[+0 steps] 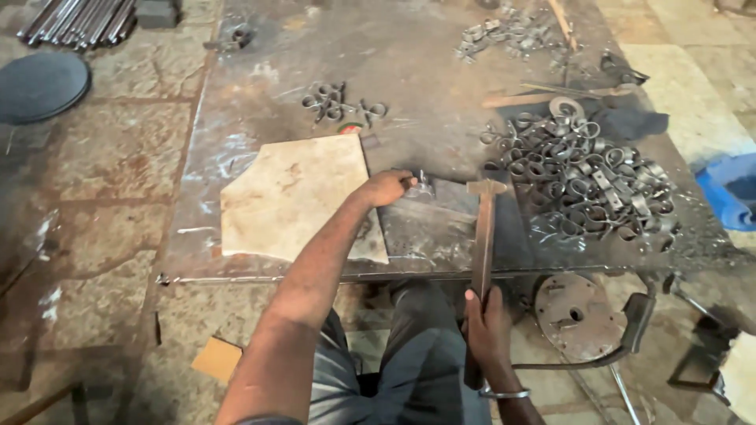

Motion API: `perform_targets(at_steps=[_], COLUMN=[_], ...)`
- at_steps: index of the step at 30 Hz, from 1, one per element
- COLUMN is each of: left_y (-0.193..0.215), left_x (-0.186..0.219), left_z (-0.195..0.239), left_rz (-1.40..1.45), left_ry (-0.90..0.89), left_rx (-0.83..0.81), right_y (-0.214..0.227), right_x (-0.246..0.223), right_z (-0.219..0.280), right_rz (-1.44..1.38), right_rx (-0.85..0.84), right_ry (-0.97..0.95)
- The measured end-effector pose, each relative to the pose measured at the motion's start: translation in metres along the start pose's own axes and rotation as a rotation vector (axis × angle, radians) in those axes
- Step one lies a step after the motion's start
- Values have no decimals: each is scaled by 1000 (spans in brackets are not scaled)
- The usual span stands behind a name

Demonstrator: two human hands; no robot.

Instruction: The person sits at a metal workbench and hammers small metal brackets flat on a stone plate one at a time, placing each worked piece aside and picking the next bracket from a pile on the bench.

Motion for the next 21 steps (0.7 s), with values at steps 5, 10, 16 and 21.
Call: perform_targets(at_steps=[5,10,16,21], left_y=[2,1,-8,-7], left_x=[-9,-12,-28,-22], left_z=[-4,-2,-4,-4], left_rz=[-97,-4,67,70], left_ry=[60,151,225,164], left_rx=[-4,-35,-93,-33], right_y=[-3,-45,36,-16], right_x=[-32,-3,-131,-20], right_z=[-28,-59,-22,-62], right_rz=[340,581,110,421], right_rx=[51,-137,204,58], right_ry=[312,375,337,363])
Point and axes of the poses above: each hand's wrist, its own z-axis away from the middle knuckle, its own y-axis out of the back of the hand, x = y × z, the point moved 7 cm from there along -z, towards the middle knuckle, and after that the axes turned 11 degrees about x, right-handed, at the moved point
